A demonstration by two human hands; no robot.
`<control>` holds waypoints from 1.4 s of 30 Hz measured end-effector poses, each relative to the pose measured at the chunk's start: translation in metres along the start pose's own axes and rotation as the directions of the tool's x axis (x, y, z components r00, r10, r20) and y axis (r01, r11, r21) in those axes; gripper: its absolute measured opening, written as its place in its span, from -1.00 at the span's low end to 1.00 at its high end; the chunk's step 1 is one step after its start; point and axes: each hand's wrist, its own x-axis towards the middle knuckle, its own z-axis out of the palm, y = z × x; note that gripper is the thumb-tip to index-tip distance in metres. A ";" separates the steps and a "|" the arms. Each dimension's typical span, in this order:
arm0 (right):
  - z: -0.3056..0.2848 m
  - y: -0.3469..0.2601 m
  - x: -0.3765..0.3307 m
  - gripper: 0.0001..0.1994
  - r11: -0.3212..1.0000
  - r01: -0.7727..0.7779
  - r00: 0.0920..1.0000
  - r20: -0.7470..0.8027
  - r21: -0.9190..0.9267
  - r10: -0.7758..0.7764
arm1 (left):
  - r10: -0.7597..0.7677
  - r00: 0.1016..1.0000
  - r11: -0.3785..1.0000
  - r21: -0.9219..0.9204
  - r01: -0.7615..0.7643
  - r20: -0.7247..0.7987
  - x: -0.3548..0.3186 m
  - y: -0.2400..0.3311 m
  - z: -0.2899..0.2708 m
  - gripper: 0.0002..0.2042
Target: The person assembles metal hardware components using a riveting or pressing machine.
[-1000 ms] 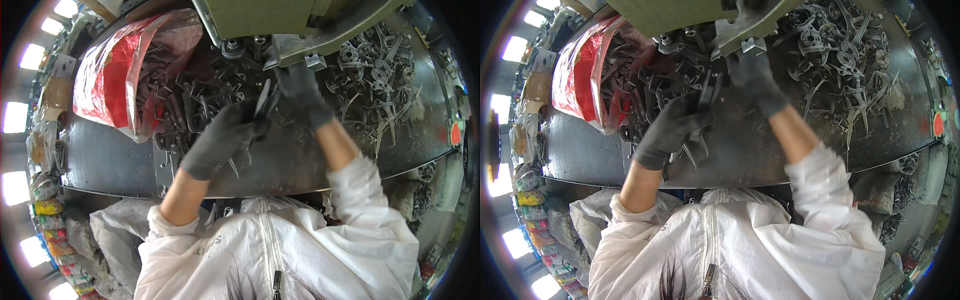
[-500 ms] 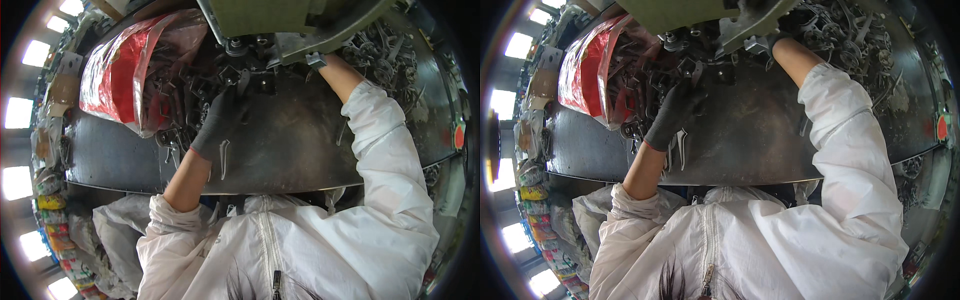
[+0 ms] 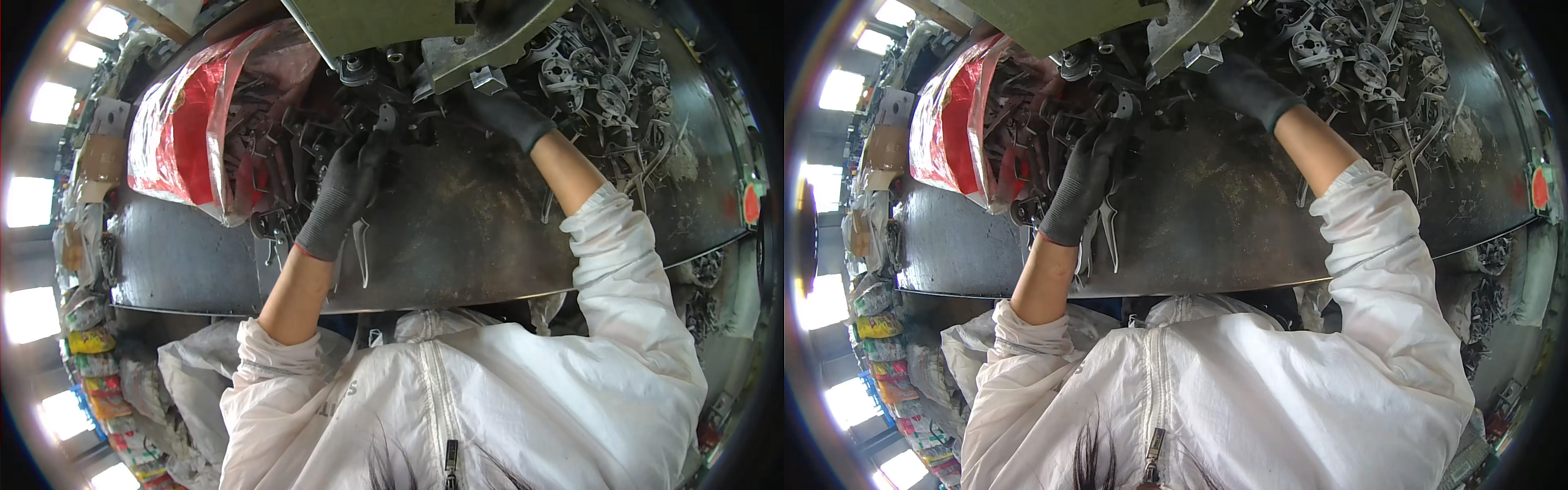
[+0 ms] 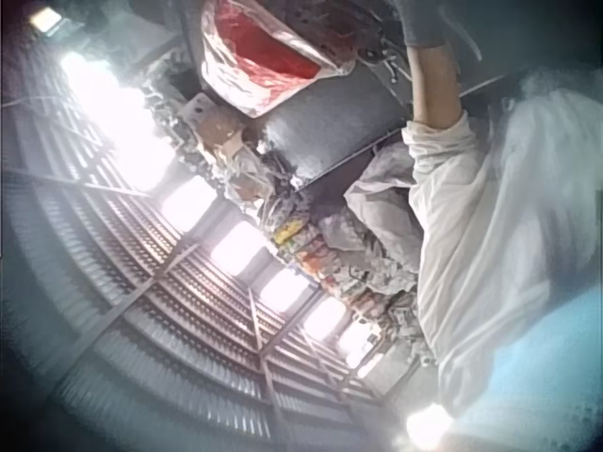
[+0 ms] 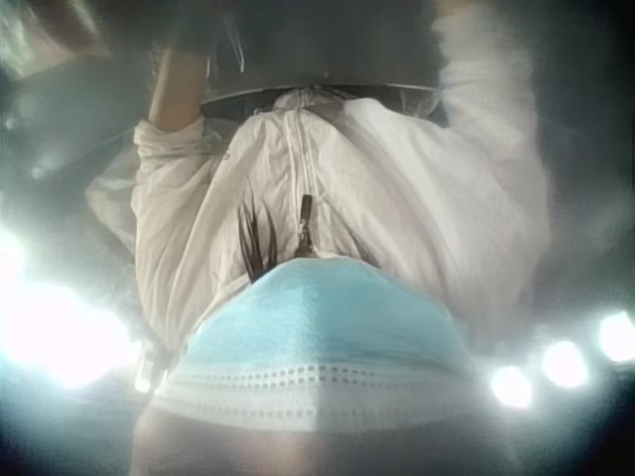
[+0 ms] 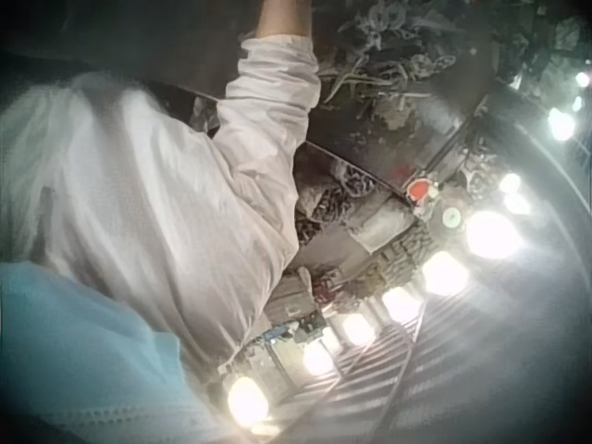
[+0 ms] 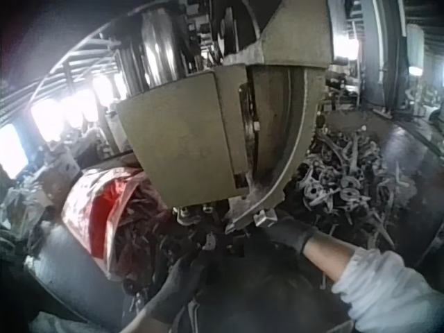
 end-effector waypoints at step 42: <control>-0.032 -0.105 -0.011 -0.60 0.133 -0.481 0.745 0.325 0.866 0.582 | 0.070 0.969 0.996 0.044 -0.083 0.236 0.028 0.009 -0.007 -0.62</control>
